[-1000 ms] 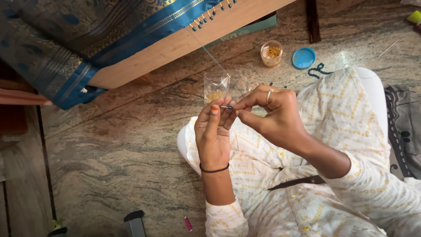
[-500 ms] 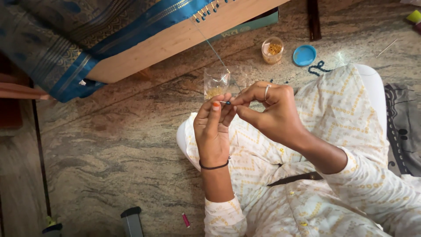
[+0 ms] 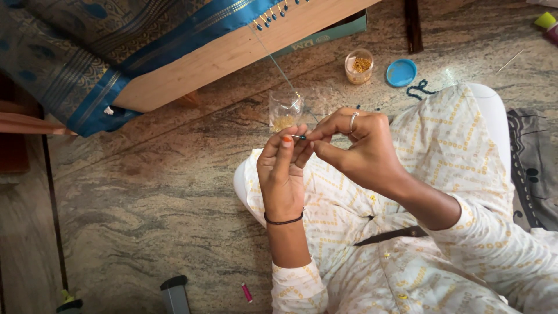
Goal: Attaching decorative beads to the edge of a sari with thread and cutting the thread with scissors.
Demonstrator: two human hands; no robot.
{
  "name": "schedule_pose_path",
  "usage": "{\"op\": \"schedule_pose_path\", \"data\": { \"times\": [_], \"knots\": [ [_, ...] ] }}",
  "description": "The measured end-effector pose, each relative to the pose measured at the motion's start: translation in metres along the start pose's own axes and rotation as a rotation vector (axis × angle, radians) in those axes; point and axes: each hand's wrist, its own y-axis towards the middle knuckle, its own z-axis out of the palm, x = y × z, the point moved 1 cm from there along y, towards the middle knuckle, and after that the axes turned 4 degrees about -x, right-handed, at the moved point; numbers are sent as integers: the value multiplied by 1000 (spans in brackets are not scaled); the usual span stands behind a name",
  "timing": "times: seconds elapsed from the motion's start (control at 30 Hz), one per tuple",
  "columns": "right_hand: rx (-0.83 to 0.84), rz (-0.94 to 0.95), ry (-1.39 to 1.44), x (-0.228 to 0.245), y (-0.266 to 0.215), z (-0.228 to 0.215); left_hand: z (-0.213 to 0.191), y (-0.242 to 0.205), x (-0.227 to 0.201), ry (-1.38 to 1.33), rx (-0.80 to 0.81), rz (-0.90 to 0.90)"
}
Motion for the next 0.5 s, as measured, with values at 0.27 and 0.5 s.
{"op": "schedule_pose_path", "data": {
  "times": [0.27,0.5],
  "knots": [
    [9,19,-4,1,0,1,-1,-1,1,18,-13,-3],
    [-3,51,77,-5,0,6,5,-3,6,61,-18,59]
  ]
}}
